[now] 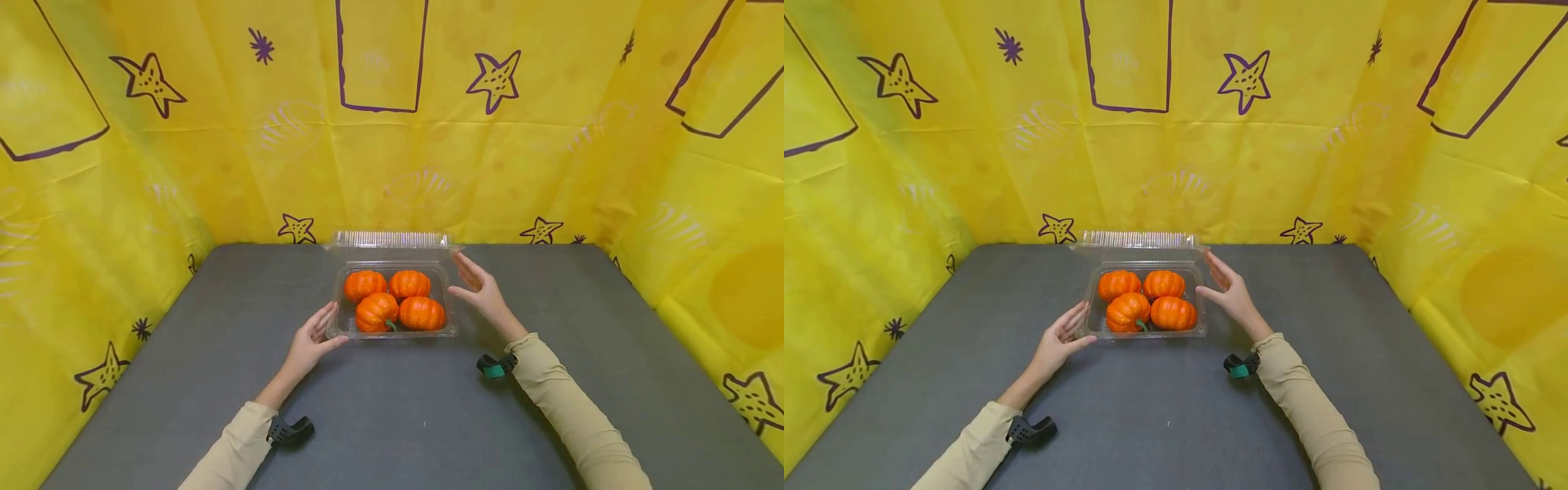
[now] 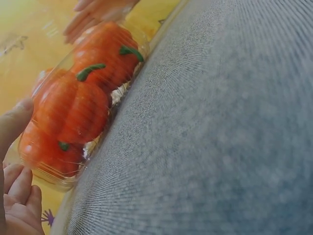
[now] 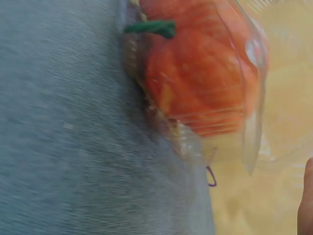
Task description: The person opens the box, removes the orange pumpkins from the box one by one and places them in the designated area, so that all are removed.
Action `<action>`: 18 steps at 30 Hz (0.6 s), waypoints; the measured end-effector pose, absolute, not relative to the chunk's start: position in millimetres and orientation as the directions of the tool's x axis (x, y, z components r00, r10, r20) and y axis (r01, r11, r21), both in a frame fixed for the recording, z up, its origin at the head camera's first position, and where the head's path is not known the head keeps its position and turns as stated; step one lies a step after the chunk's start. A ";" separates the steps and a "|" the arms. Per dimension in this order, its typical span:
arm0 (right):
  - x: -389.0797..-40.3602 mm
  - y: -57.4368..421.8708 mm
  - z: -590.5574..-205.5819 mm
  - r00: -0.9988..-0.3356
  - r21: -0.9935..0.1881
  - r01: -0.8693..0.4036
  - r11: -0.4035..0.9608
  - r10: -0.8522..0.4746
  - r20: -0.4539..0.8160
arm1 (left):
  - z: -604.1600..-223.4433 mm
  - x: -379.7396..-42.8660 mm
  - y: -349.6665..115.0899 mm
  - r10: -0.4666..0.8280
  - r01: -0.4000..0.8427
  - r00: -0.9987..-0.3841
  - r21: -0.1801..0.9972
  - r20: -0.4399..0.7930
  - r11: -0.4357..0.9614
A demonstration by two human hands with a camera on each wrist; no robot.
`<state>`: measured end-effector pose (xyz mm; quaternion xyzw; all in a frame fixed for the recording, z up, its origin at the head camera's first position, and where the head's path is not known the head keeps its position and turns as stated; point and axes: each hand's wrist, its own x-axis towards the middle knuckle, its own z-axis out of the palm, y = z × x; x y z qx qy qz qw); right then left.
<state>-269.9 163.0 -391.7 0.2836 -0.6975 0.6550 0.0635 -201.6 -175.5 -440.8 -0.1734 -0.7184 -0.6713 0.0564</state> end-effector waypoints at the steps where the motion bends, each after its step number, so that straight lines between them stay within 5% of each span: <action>1: -274.8 163.5 -392.6 -0.826 -0.875 -0.484 -0.028 -0.315 0.467 | -438.4 -199.8 -174.7 0.174 0.328 -0.933 0.943 0.316 0.047; 11: -302.2 160.8 -386.9 -0.809 -0.856 -0.503 -0.121 -0.283 0.516 | -432.9 -194.0 -175.0 0.167 0.365 -0.924 0.923 0.343 0.122; 18: -315.9 159.6 -376.1 -0.824 -0.868 -0.497 0.008 -0.317 0.469 | -432.7 -192.5 -175.2 0.167 0.358 -0.928 0.922 0.334 0.148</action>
